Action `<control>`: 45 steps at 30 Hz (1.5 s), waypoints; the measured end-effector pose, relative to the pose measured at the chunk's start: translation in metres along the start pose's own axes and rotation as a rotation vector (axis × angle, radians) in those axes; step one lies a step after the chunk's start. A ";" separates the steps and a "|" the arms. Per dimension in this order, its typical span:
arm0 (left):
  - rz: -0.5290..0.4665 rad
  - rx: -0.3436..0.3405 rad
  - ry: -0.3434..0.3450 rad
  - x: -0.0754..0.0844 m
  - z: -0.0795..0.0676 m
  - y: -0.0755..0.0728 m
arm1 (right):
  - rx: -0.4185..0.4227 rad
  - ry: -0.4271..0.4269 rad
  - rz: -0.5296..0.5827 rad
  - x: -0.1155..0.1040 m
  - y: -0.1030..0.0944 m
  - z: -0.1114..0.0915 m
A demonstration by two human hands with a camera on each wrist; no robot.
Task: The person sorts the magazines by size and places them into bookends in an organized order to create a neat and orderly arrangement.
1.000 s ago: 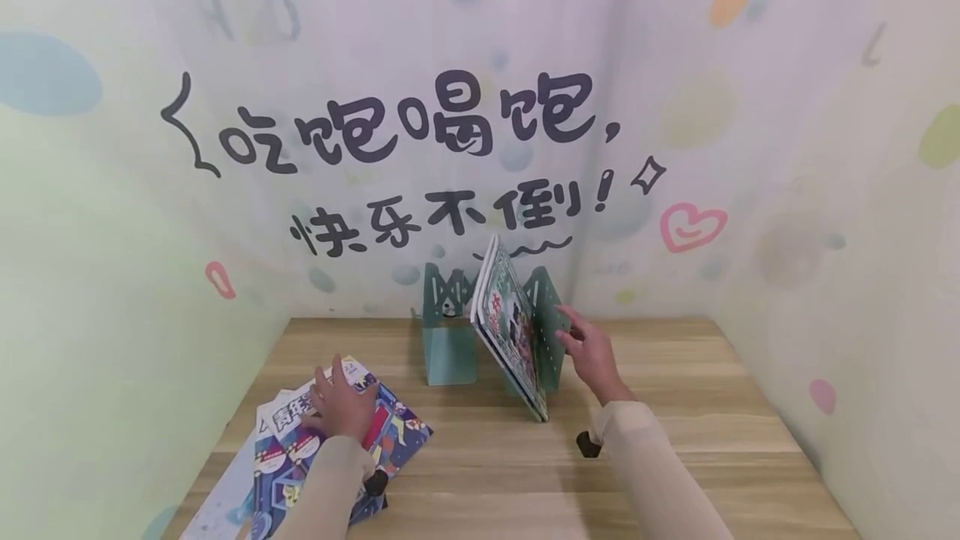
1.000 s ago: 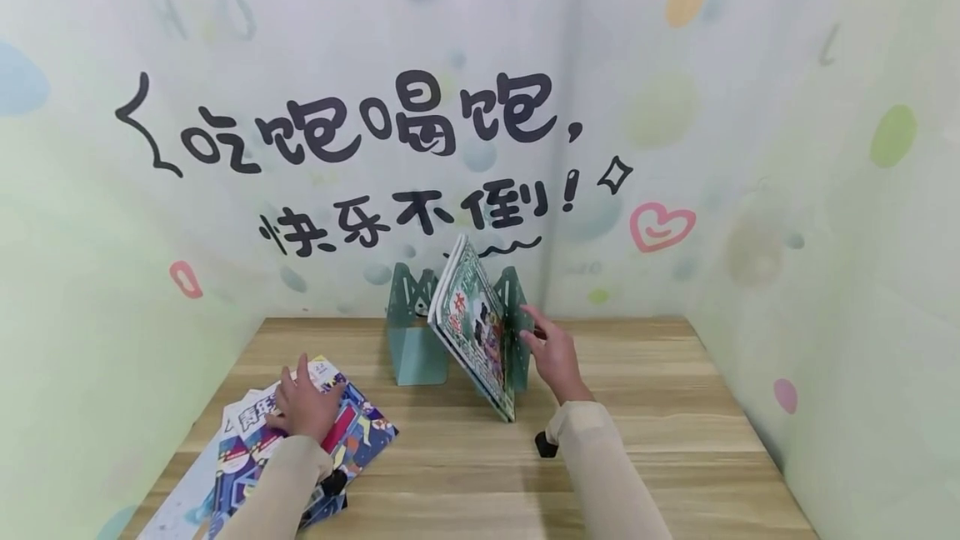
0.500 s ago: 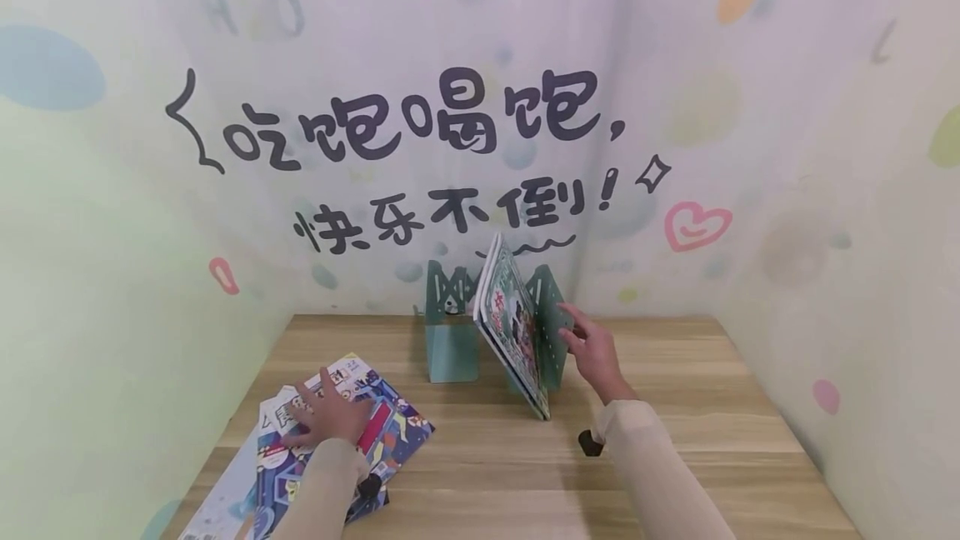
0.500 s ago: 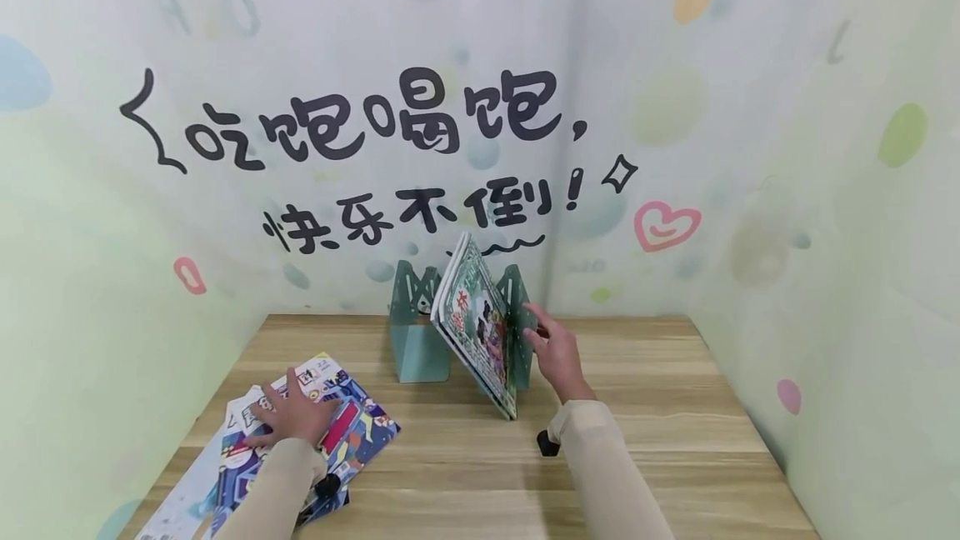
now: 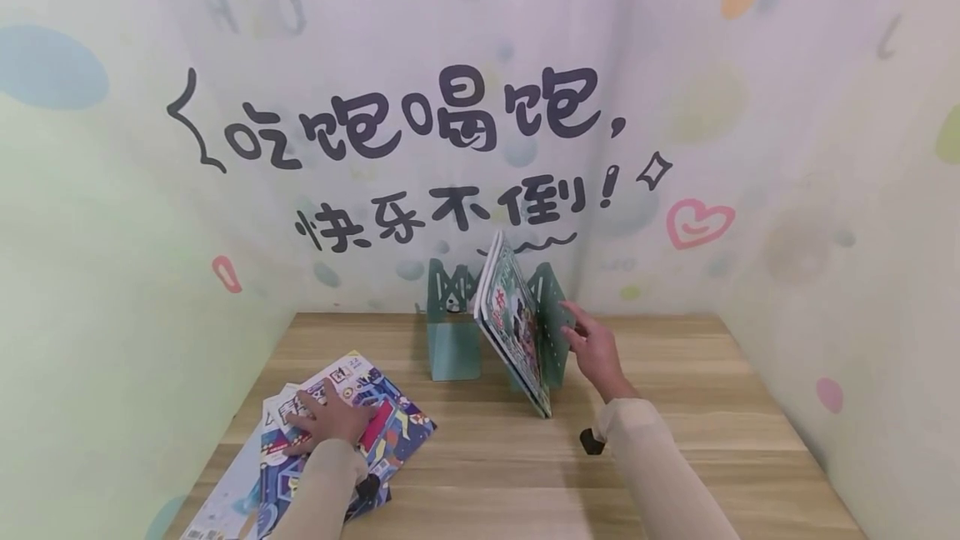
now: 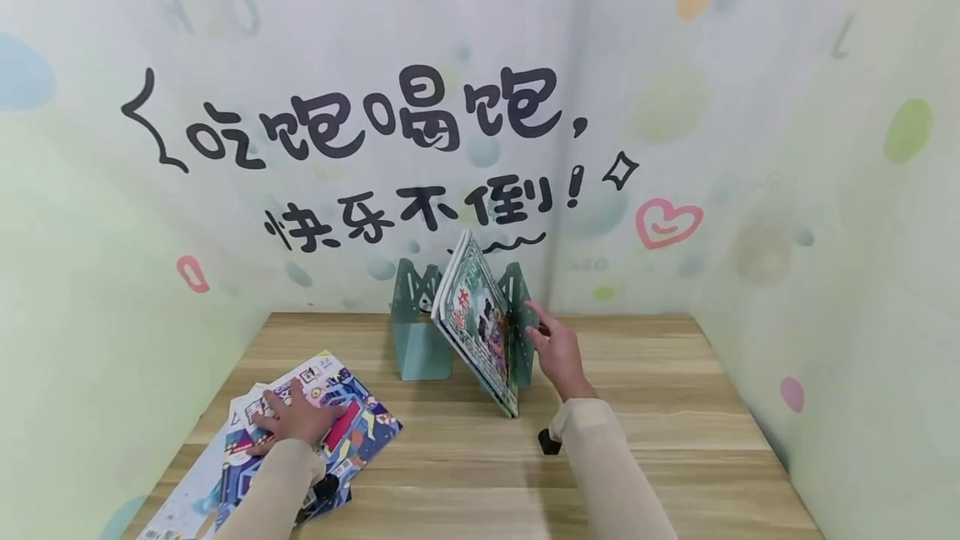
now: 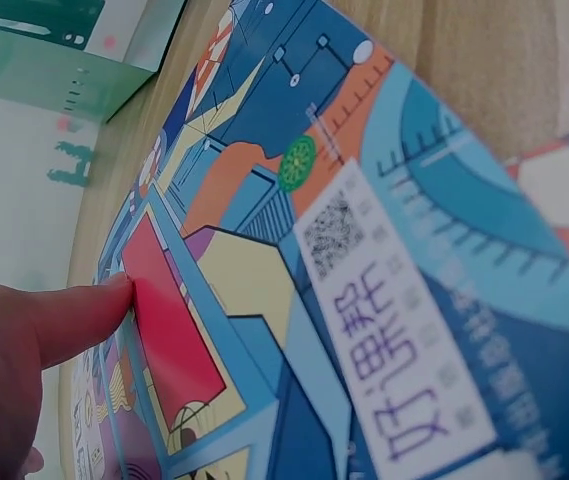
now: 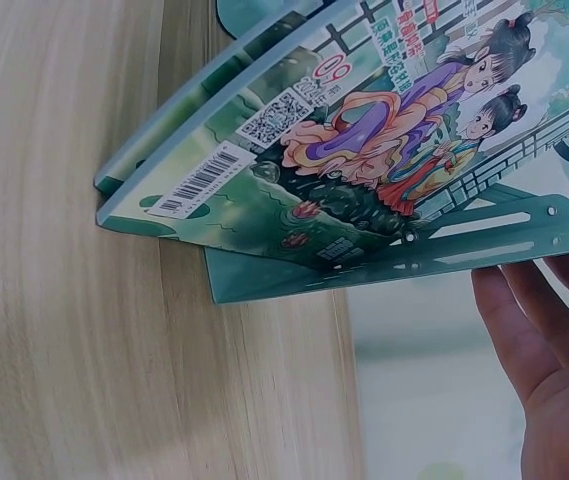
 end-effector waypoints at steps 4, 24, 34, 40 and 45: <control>0.000 -0.002 0.000 0.002 -0.001 0.000 | 0.006 -0.008 0.006 -0.001 0.000 0.001; 0.052 0.016 0.030 0.005 -0.007 -0.012 | 0.010 -0.033 -0.015 -0.002 0.001 0.000; 0.087 0.050 0.022 -0.006 -0.001 -0.022 | 0.015 -0.030 -0.026 -0.004 0.001 -0.002; 0.044 0.097 -0.007 -0.011 -0.001 -0.029 | 0.011 -0.028 -0.041 -0.004 0.001 -0.002; 0.003 0.107 -0.021 -0.011 -0.006 -0.037 | 0.020 -0.035 -0.056 -0.004 0.002 -0.002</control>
Point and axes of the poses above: each hand's wrist, its own z-axis towards the middle knuckle, its own y-axis out of the palm, x = y × z, the point moved 5 cm from there along z, towards the middle knuckle, and after that the axes turned 1 degree about x, right-handed, at the moved point
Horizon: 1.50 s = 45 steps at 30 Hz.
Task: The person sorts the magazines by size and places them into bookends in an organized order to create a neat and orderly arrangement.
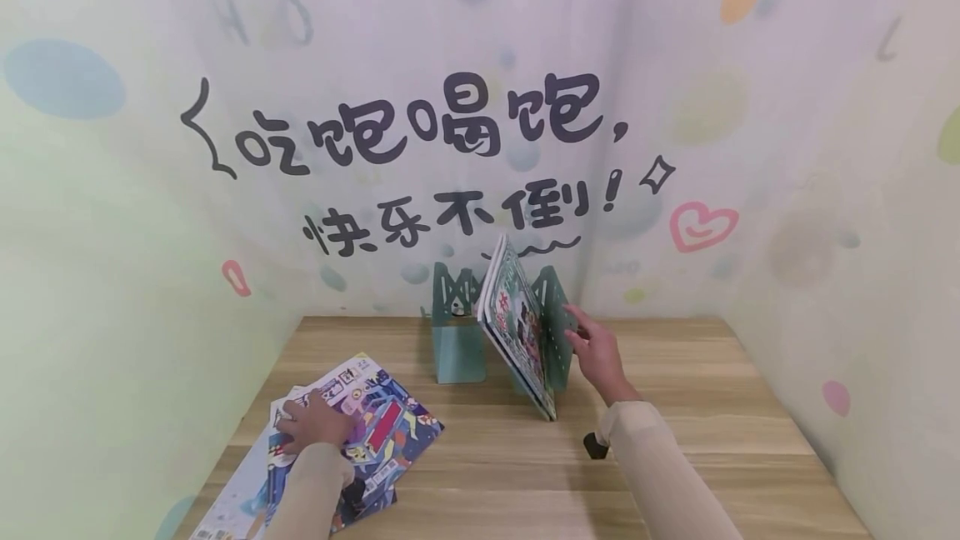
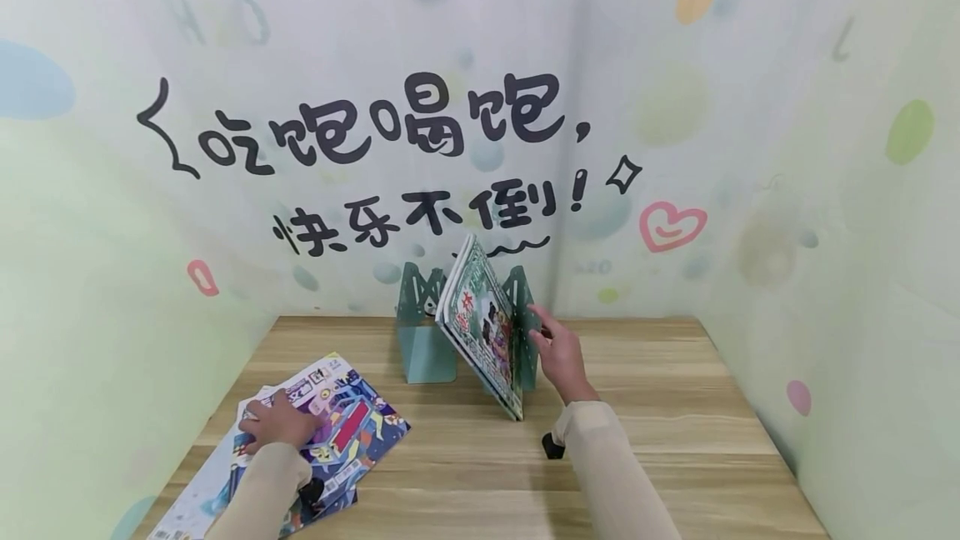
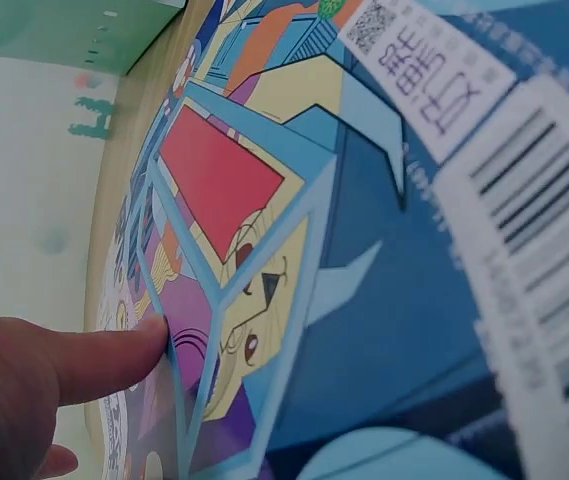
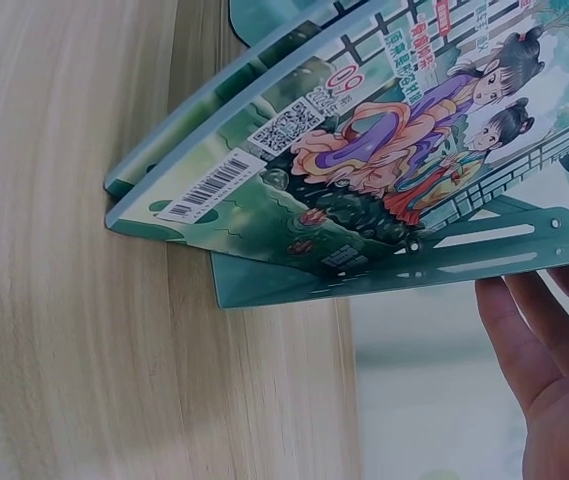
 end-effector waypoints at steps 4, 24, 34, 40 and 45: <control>-0.033 0.001 -0.029 -0.002 -0.002 -0.004 | 0.000 -0.011 -0.004 0.000 0.002 0.000; -0.166 0.046 -0.036 -0.015 -0.006 -0.019 | 0.004 -0.035 0.012 -0.005 0.004 0.005; -0.198 0.058 0.047 -0.011 0.000 -0.004 | -0.006 0.007 -0.006 -0.004 -0.004 0.002; -0.235 0.053 0.099 -0.010 -0.004 -0.006 | -0.002 0.015 0.013 0.001 -0.003 0.001; -0.235 0.055 0.166 -0.007 -0.008 -0.009 | 0.001 0.008 0.014 0.002 -0.002 0.000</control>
Point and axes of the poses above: each hand's wrist, its own z-axis towards the middle knuckle, its own y-axis out of the palm, x = y × z, the point moved 5 cm from there along z, towards the middle knuckle, and after that the axes turned 1 degree about x, right-handed, at the moved point
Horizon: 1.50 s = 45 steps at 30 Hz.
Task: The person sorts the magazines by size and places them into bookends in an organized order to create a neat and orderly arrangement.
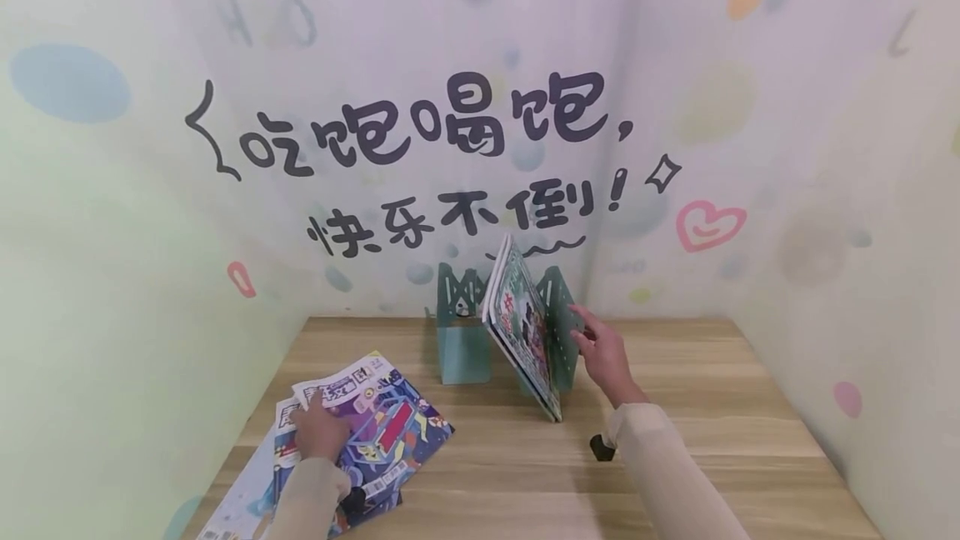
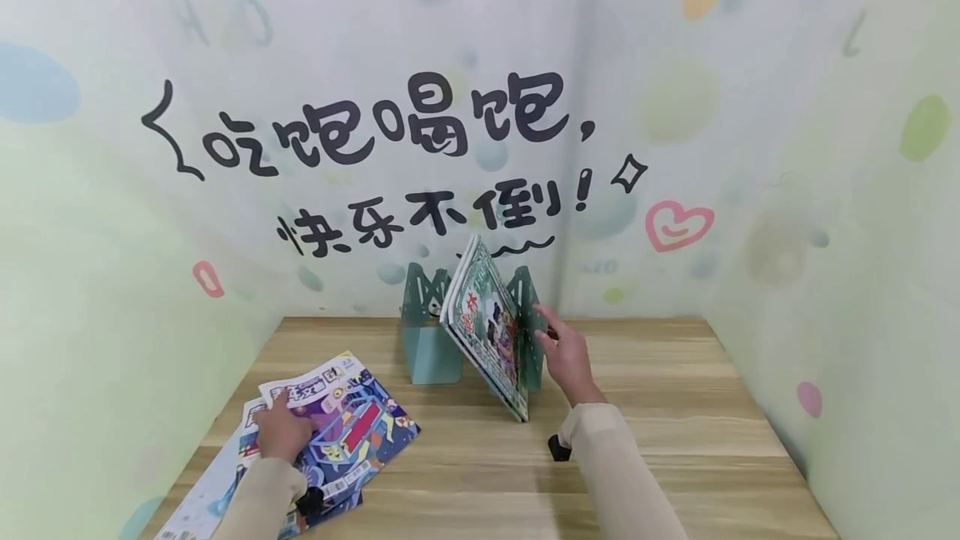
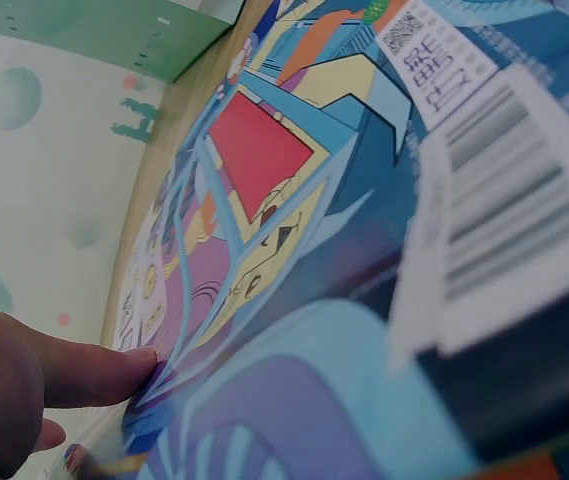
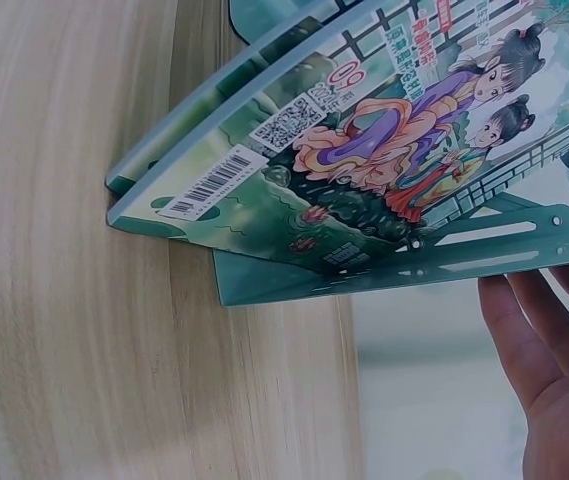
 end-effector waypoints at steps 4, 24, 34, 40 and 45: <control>0.041 -0.020 0.053 0.005 0.001 0.000 | -0.006 0.005 0.013 -0.001 0.000 -0.001; 0.025 -0.189 0.105 0.016 0.003 -0.002 | 0.004 -0.002 0.014 0.002 0.001 -0.003; -0.106 -0.320 0.007 0.025 -0.003 -0.003 | 0.001 0.019 0.026 0.003 0.000 -0.002; -0.109 -0.349 0.004 0.036 -0.003 -0.004 | 0.004 0.014 0.021 0.002 0.000 -0.004; -0.110 -0.347 0.022 0.040 -0.004 -0.004 | 0.005 0.017 0.019 0.002 0.001 -0.003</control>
Point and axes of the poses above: each hand's wrist, its own z-axis towards the middle knuckle, its own y-axis out of the palm, x = y × z, the point moved 5 cm from there along z, towards the middle knuckle, and after that the axes turned 1 degree about x, right-handed, at the moved point
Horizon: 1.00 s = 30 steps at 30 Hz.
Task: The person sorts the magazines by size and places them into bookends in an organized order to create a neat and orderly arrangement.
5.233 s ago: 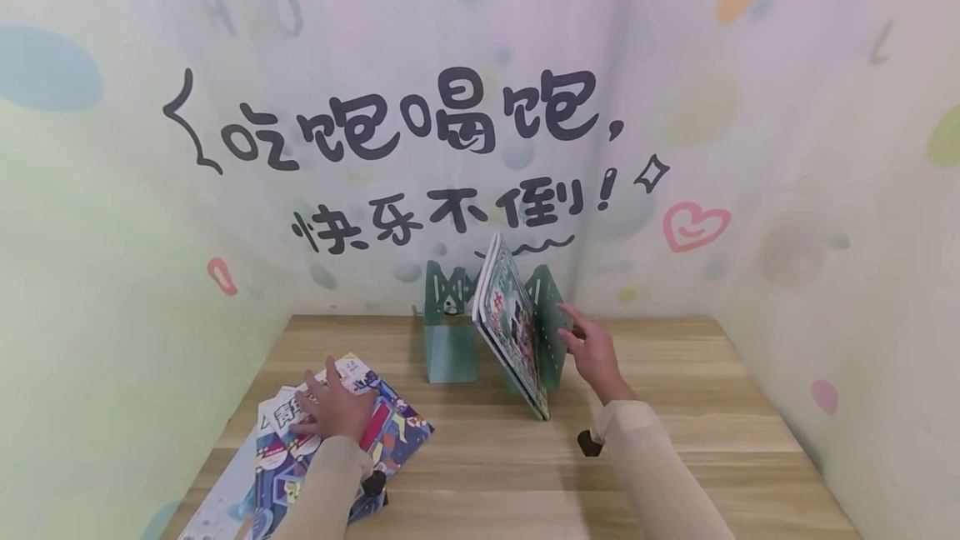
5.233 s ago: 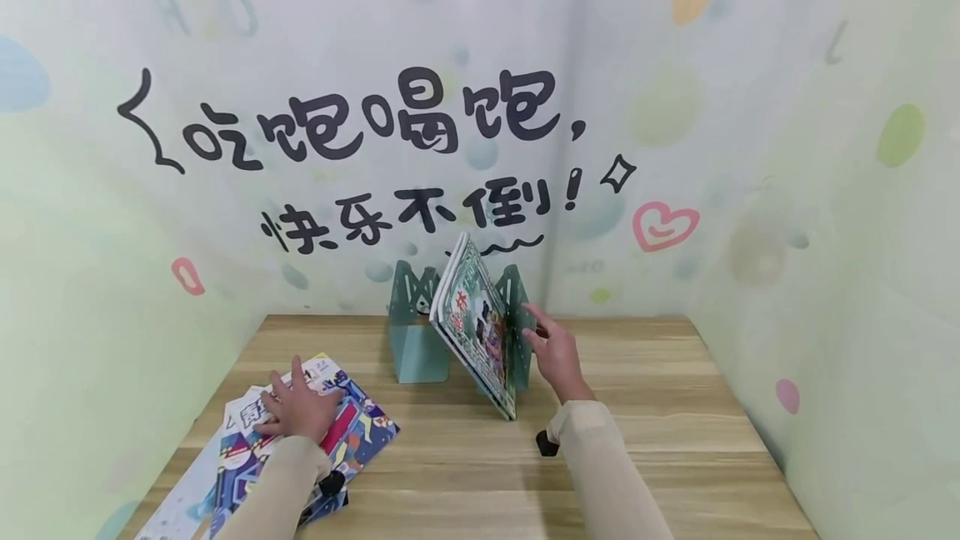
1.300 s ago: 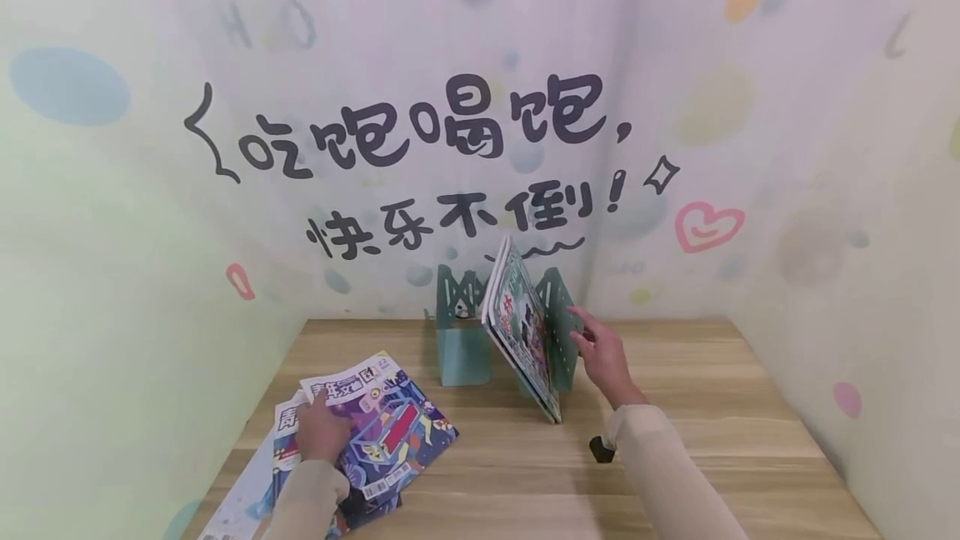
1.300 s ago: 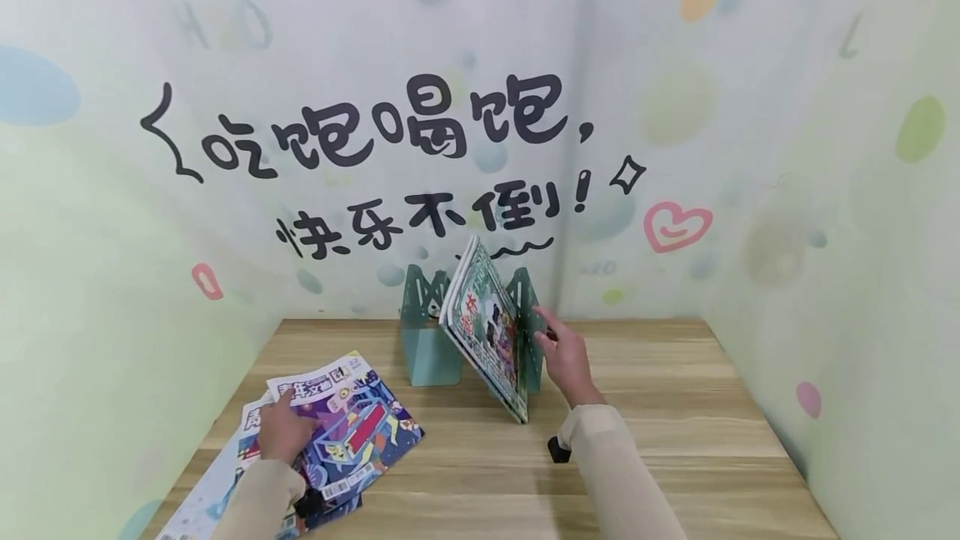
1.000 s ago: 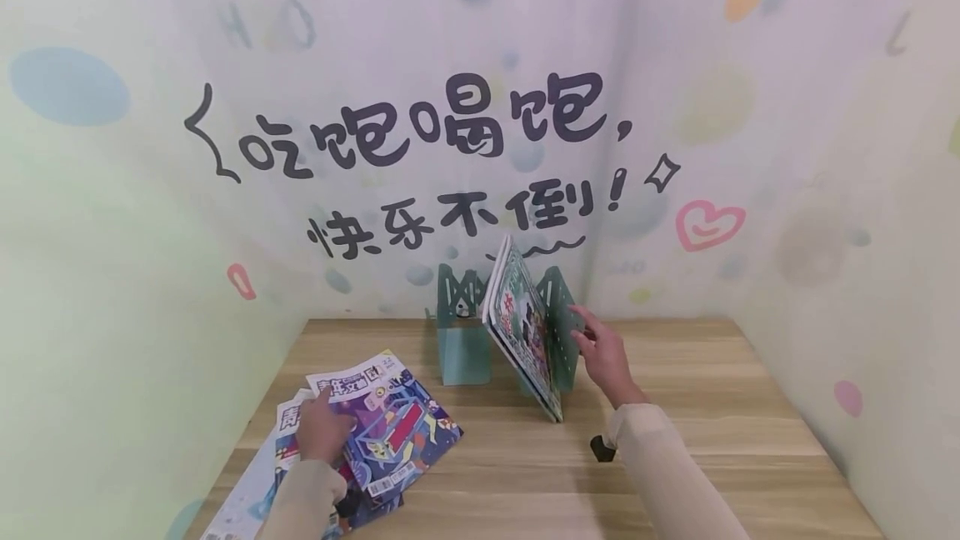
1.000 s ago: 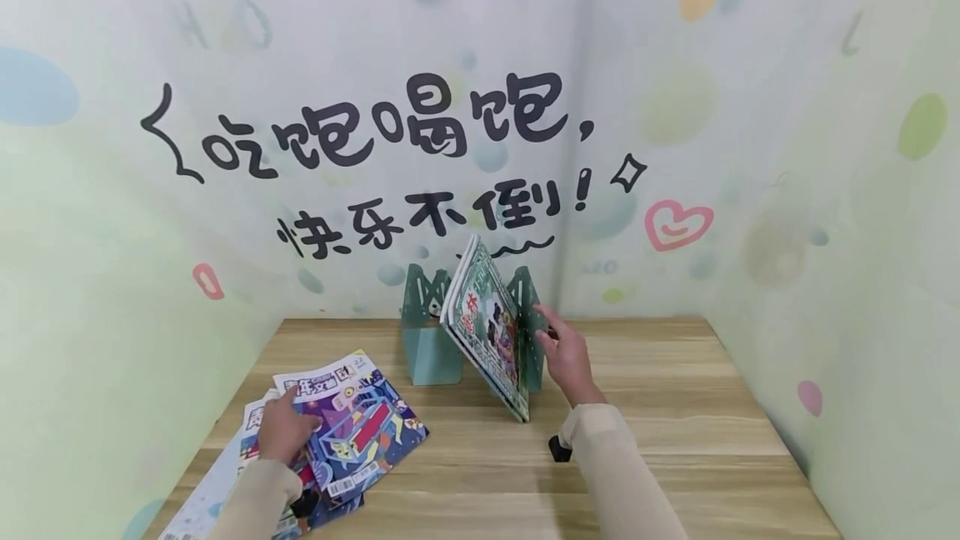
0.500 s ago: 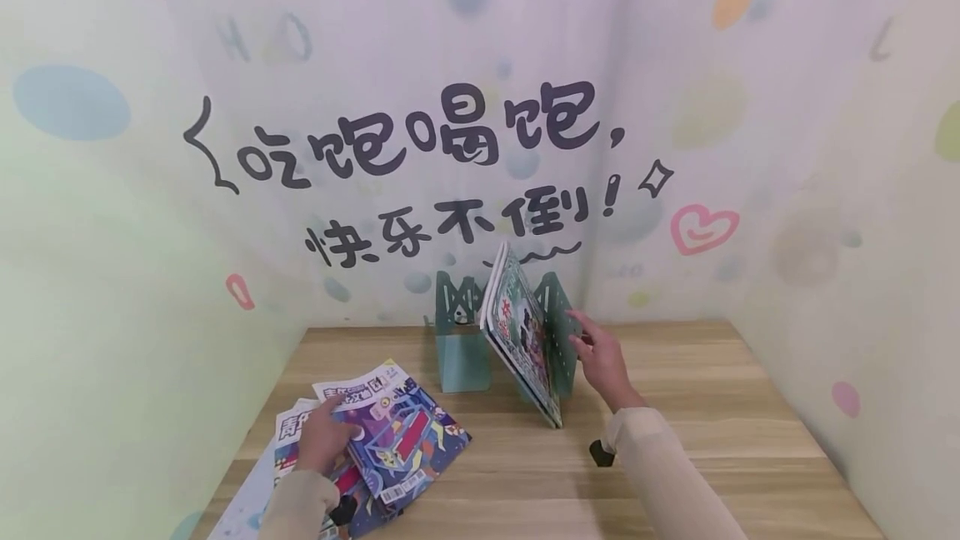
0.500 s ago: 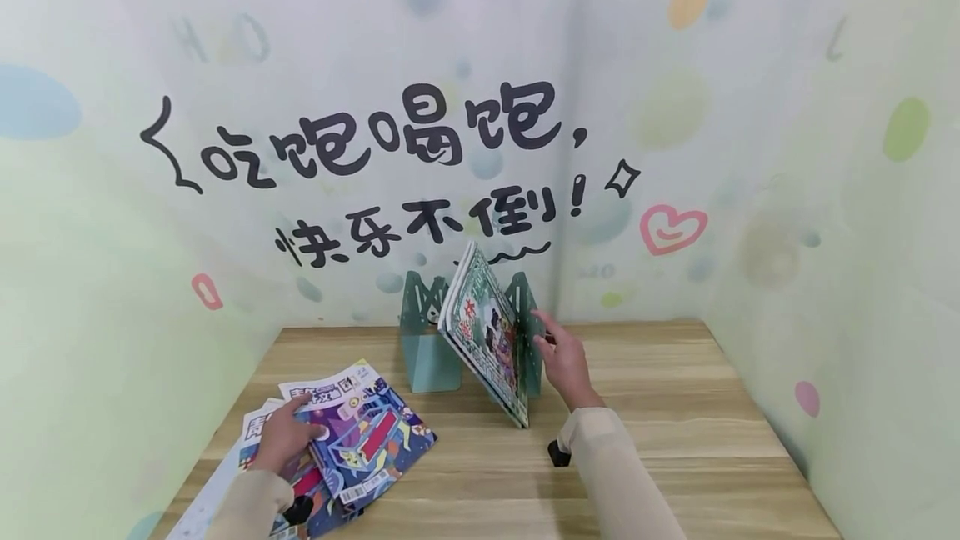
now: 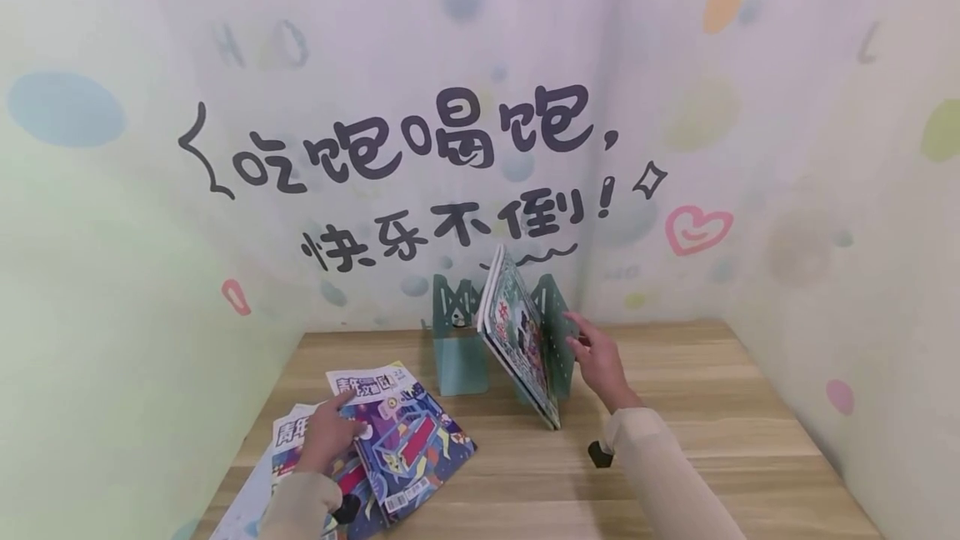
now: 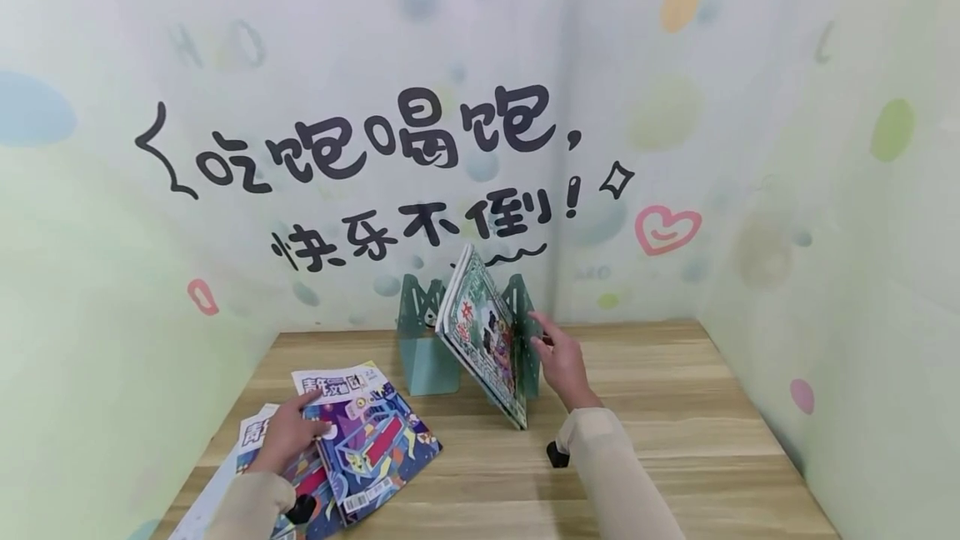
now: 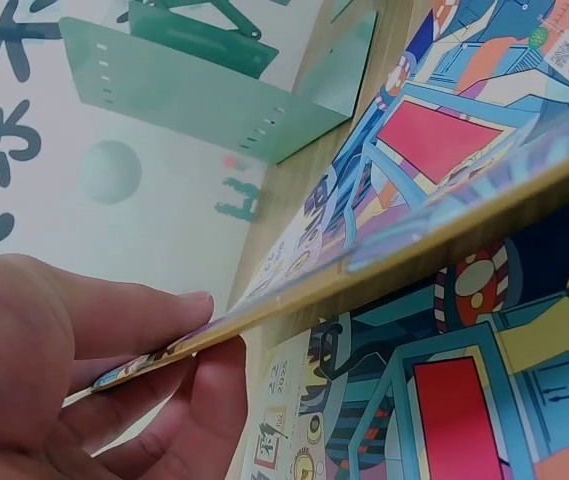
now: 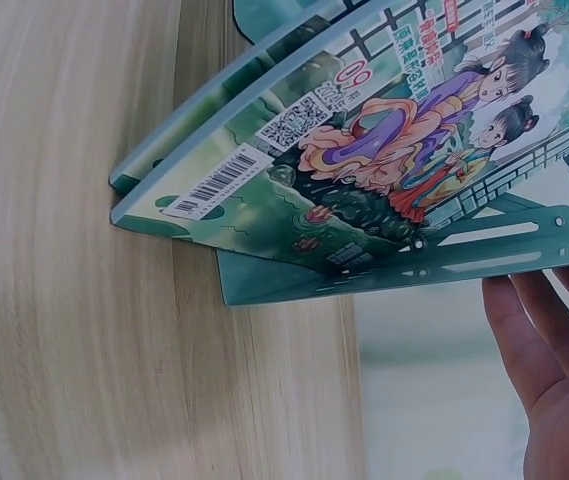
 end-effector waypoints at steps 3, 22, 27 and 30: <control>-0.002 0.003 0.007 -0.001 -0.001 0.001 | -0.004 0.004 0.003 0.000 0.002 -0.001; 0.134 0.081 0.171 0.022 -0.011 0.000 | 0.013 -0.026 -0.016 0.000 -0.001 0.000; 0.094 0.096 0.210 0.025 -0.016 0.001 | 0.010 -0.034 0.000 0.001 0.001 0.001; 0.050 0.094 0.230 0.026 -0.018 0.002 | 0.009 -0.027 0.007 0.001 0.001 0.001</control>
Point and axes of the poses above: each hand's wrist, its own z-axis towards the middle knuckle, its own y-axis out of the palm, x = y × z, the point moved 5 cm from there along z, towards the middle knuckle, and after that the axes turned 1 degree about x, right-handed, at the moved point
